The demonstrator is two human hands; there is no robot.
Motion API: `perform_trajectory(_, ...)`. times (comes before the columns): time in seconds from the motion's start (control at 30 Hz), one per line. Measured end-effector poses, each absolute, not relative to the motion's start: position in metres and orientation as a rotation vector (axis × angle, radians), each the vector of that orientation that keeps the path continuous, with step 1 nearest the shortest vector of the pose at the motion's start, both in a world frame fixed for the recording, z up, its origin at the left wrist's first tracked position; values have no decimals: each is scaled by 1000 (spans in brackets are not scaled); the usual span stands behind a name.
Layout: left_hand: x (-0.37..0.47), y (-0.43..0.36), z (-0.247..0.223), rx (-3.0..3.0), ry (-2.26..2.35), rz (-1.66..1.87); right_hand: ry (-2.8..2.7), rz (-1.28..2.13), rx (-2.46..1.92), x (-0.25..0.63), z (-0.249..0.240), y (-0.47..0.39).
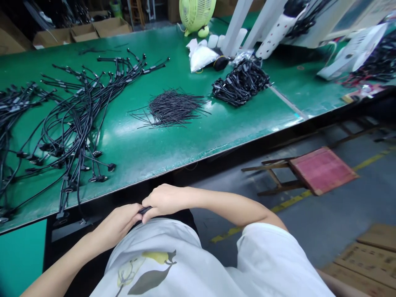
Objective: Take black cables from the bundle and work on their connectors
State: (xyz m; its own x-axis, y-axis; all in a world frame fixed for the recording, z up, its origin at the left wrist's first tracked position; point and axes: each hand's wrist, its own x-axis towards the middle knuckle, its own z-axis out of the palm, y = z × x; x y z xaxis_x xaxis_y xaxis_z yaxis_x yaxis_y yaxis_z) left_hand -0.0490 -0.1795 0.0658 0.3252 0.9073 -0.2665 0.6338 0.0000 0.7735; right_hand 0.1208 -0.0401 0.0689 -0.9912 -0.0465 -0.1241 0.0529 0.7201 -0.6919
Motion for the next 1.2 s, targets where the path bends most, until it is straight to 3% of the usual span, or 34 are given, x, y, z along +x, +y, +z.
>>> perform_trajectory(0.1,-55,-182,63,1616,1456,489,2700,-1384,-97,126,83,-8)
perform_trajectory(0.17,-59,-182,62,1410,1522,659,2984,-1329,302,132,84,26)
perform_trajectory(0.27,-63,-180,61,1104,1489,910,3234,-565,1477,138,66,85)
perform_trajectory(0.3,-63,-179,61,1040,1446,963,3167,-294,1682,139,58,103)
perform_trajectory(0.37,-60,-177,59,954,1356,1032,3055,-15,1758,139,43,130)
perform_trajectory(0.57,-52,-173,54,695,1264,1195,3044,122,1898,142,46,125)
perform_trajectory(0.67,-48,-170,56,586,1236,1238,3260,-299,1821,132,54,70)
perform_trajectory(0.8,-44,-165,58,564,1164,1292,3261,-1539,1033,99,46,-24)
perform_trajectory(0.9,-47,-165,55,571,1176,1343,3075,-1910,859,80,38,-69)
perform_trajectory(1.0,-52,-167,55,657,1338,1362,3290,-1541,788,77,35,-80)
perform_trajectory(1.07,-56,-168,55,778,1504,1302,3551,-994,627,80,40,-76)
perform_trajectory(1.2,-64,-169,54,1031,1668,1140,3757,-13,-95,81,59,-62)
